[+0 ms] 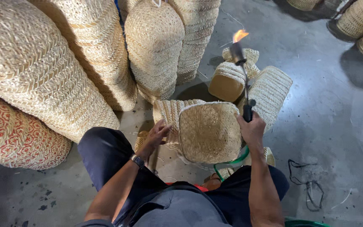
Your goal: The person uses a handheld gas torch to singe the stray fibers off of various woven baskets and containers, turning the items over by hand to reach all sides.
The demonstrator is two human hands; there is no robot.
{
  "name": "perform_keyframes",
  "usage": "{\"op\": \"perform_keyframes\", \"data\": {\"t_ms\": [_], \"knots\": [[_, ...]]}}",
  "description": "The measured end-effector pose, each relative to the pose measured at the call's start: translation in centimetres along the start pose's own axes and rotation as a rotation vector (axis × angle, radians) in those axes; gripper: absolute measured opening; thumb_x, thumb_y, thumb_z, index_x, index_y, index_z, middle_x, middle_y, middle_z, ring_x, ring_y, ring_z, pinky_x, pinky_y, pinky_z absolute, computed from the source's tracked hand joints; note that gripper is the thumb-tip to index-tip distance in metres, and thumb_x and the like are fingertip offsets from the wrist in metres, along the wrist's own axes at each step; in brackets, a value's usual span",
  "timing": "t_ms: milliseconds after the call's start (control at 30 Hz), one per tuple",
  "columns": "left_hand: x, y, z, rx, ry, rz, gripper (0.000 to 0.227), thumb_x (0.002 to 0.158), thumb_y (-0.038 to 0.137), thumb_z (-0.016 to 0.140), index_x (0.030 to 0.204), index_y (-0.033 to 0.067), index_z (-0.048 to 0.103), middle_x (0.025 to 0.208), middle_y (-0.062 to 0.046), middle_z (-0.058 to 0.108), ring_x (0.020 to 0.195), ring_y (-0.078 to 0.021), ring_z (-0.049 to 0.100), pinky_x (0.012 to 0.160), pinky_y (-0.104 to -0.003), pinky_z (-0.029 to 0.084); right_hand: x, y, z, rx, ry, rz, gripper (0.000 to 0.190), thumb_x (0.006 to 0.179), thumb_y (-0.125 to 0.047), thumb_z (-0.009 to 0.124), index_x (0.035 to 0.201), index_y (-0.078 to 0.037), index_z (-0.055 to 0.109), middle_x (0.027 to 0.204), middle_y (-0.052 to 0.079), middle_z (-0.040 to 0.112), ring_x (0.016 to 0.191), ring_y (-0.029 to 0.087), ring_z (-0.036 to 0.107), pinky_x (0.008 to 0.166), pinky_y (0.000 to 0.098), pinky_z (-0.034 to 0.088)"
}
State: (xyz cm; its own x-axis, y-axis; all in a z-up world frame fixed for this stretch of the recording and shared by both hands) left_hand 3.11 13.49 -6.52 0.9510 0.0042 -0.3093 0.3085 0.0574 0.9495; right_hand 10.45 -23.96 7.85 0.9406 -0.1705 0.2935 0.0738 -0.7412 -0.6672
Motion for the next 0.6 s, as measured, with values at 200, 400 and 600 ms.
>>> {"op": "perform_keyframes", "data": {"t_ms": [200,400,600], "knots": [[-0.7,1.9,2.7,0.08,-0.327,-0.04,0.048,0.094,0.042,0.07,0.116,0.0028,0.053,0.103,-0.011,0.063,0.094,-0.0195,0.07,0.07,-0.041,0.067,-0.6,-0.4,0.6,0.02,-0.036,-0.209,0.038,0.084,-0.037,0.082,0.094,-0.002,0.071,0.069,0.012,0.065,0.06,0.026,0.061,0.06,0.0418,0.049],[1.7,-4.1,3.9,-0.074,-0.185,-0.02,0.03,0.1,0.026,0.066,0.11,0.0001,0.053,0.098,-0.009,0.06,0.087,-0.0204,0.068,0.066,-0.045,0.069,-0.8,-0.7,1.1,-0.116,0.008,-0.3,0.041,0.083,-0.042,0.085,0.094,-0.004,0.072,0.071,0.012,0.067,0.065,0.026,0.066,0.066,0.0431,0.051],[2.7,-3.8,3.8,-0.285,-0.042,-0.123,0.031,0.095,0.015,0.055,0.124,0.006,0.049,0.104,-0.013,0.065,0.083,-0.0307,0.072,0.065,-0.048,0.068,-2.7,-4.1,-1.2,-0.022,0.011,-0.353,0.038,0.103,-0.038,0.073,0.099,0.0,0.071,0.073,0.015,0.064,0.063,0.029,0.06,0.063,0.0418,0.05]]}}
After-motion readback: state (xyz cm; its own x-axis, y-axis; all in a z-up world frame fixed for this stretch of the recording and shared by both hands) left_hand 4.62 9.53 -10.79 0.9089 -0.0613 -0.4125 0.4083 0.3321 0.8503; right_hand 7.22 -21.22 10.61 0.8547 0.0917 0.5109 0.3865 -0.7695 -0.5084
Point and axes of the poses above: each hand's wrist, its own x-axis towards the middle knuckle, its own z-axis out of the palm, y = z × x, the point moved 3 cm from there along x, towards the middle knuckle
